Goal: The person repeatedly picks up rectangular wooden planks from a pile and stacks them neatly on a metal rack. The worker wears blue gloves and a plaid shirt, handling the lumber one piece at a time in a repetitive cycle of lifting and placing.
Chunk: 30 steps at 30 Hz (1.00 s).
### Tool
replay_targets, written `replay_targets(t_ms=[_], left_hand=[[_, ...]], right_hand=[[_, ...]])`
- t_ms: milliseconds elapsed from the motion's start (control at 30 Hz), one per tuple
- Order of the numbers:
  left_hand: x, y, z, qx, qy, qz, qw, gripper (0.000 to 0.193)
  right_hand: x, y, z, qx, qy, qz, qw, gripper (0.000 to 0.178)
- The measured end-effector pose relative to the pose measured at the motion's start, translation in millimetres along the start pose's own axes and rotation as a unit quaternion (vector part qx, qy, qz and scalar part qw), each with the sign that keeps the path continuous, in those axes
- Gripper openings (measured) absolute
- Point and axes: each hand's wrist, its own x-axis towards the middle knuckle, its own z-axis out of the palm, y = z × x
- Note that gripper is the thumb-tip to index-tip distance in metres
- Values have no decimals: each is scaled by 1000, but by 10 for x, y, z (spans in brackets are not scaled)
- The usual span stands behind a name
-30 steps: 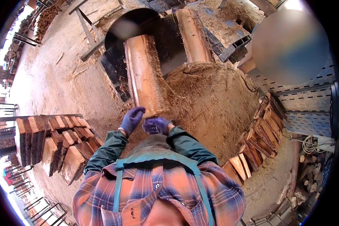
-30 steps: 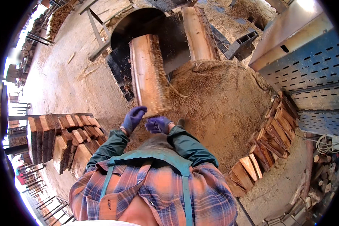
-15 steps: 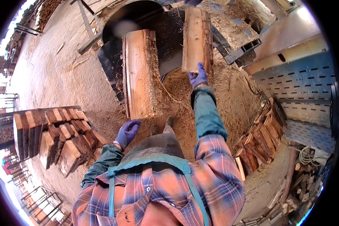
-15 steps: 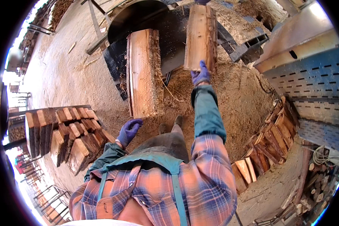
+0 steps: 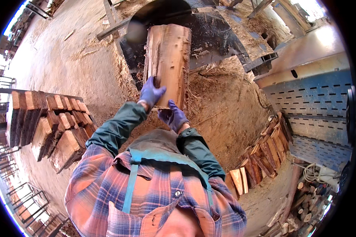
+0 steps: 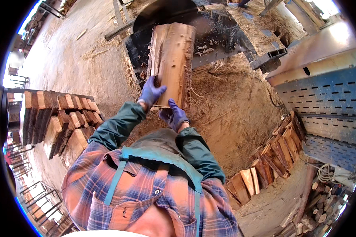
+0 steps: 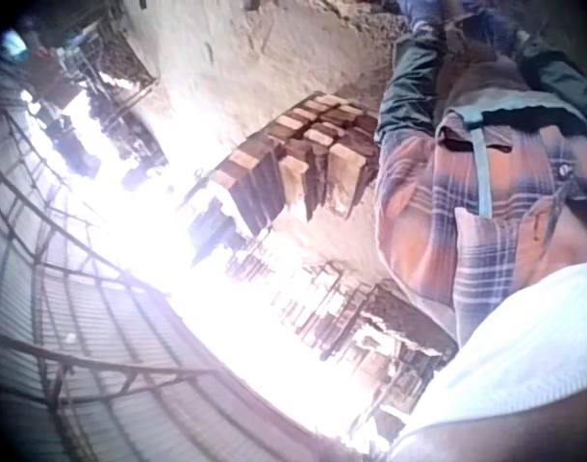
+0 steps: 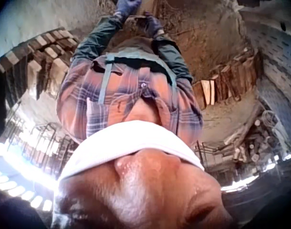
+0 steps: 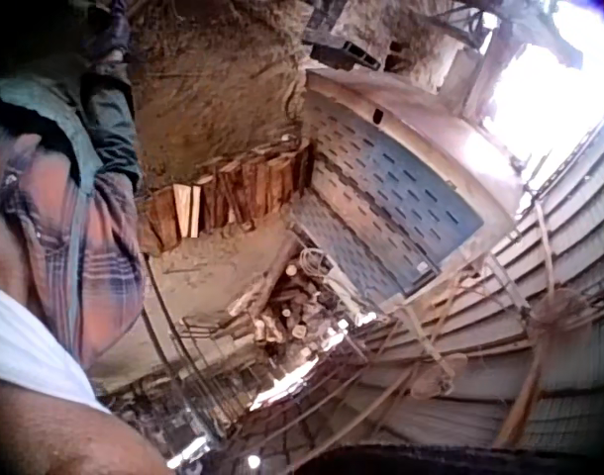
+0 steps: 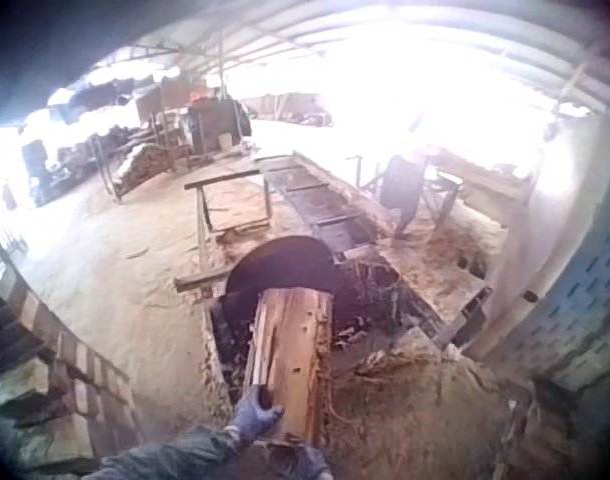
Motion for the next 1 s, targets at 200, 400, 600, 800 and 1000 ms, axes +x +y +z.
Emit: replay_targets(t_ms=[200, 400, 600, 800, 1000], left_hand=[[-252, -921, 37, 25, 100, 35, 994, 72], [-175, -1106, 80, -279, -45, -83, 956, 69], [-471, -987, -20, -236, -47, -61, 969, 58], [-793, -1057, 457, -564, -278, -215, 747, 64], [-1386, -611, 1563, -490, -377, -213, 757, 67]], right_hand=[[-594, -583, 263, -421, 68, -89, 900, 29], [454, -994, -388, -306, 48, -356, 881, 68], [508, -477, -562, -191, -85, -179, 962, 94], [-657, 38, -1451, -348, -3, -154, 925, 86], [-2307, 872, -2176, -490, 320, -271, 764, 105]])
